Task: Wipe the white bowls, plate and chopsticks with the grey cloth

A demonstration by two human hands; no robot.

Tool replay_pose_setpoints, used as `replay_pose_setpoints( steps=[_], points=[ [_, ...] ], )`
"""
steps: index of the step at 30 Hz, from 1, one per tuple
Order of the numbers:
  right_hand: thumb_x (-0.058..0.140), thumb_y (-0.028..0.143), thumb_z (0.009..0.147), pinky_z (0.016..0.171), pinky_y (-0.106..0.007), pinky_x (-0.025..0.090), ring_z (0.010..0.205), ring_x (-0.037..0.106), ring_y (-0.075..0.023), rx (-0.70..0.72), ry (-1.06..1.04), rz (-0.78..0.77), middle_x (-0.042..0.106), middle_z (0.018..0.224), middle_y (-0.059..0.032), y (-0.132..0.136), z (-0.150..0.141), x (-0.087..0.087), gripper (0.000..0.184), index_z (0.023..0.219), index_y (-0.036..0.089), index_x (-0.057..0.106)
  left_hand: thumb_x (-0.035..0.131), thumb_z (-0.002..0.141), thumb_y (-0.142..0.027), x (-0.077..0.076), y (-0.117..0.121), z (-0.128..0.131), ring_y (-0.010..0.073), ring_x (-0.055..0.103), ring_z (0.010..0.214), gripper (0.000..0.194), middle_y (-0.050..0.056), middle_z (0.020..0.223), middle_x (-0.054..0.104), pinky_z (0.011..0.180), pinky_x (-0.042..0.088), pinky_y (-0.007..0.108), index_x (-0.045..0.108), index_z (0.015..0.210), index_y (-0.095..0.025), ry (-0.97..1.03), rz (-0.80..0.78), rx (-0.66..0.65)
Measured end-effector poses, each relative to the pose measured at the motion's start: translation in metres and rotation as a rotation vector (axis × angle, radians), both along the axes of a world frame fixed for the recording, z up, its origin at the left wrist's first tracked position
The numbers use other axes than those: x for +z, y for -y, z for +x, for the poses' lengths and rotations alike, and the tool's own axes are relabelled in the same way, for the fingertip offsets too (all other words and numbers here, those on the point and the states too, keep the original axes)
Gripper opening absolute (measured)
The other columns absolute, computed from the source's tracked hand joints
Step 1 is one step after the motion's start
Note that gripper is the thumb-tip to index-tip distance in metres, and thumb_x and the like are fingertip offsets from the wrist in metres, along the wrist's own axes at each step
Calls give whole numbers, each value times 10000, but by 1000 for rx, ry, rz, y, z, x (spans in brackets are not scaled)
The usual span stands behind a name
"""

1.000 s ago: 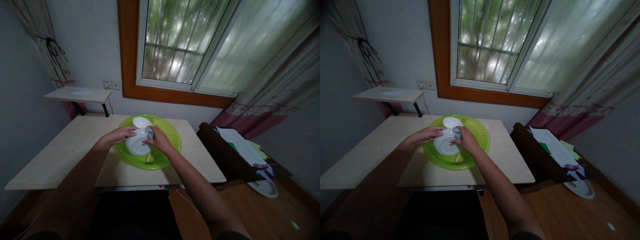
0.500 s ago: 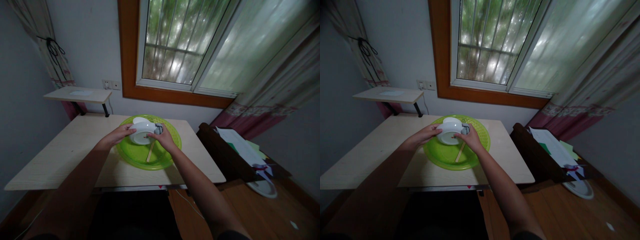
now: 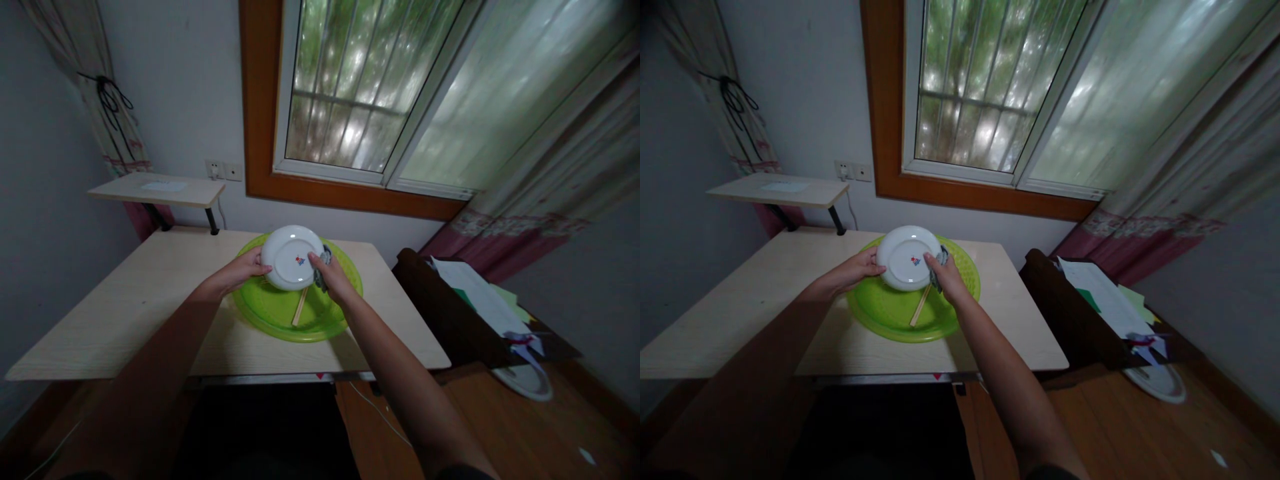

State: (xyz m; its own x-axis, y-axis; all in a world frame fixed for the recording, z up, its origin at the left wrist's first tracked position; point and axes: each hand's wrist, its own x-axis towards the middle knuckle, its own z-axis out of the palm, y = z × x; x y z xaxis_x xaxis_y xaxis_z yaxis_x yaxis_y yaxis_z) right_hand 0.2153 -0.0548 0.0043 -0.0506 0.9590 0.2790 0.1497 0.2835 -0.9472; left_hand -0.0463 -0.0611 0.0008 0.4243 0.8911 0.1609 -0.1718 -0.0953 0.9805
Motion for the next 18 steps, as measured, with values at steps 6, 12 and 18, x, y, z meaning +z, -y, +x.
replay_pose_setpoints(
  steps=[6, 12, 18],
  points=[
    [545, 749, 894, 834, -377, 608, 955, 708, -237, -51, 48, -64, 738, 875, -48, -8, 4, -10, 535, 987, 234, 653, 872, 721, -452, -3, 0, -10, 308, 669, 1060, 815, 137, 1200, 714, 885, 526, 373, 565, 1419, -164, 28, -69, 81],
    [507, 487, 949, 1110, -497, 462, 1177, 593, -268, -153, 208, 128, 670, 1110, -92, -19, 11, -19, 365, 1078, 212, 710, 859, 738, -435, -3, 0, -10, 297, 663, 1047, 783, 138, 1226, 705, 874, 523, 362, 576, 1418, -171, 51, -60, 103],
    [625, 275, 907, 986, -472, 552, 1180, 553, -280, -169, 312, 377, 545, 1262, -147, -2, 4, -6, 409, 1312, 210, 616, 864, 736, -415, -6, 0, -11, 271, 666, 1021, 792, 145, 1230, 698, 858, 513, 330, 564, 1422, -156, 28, -99, 112]
  ],
)
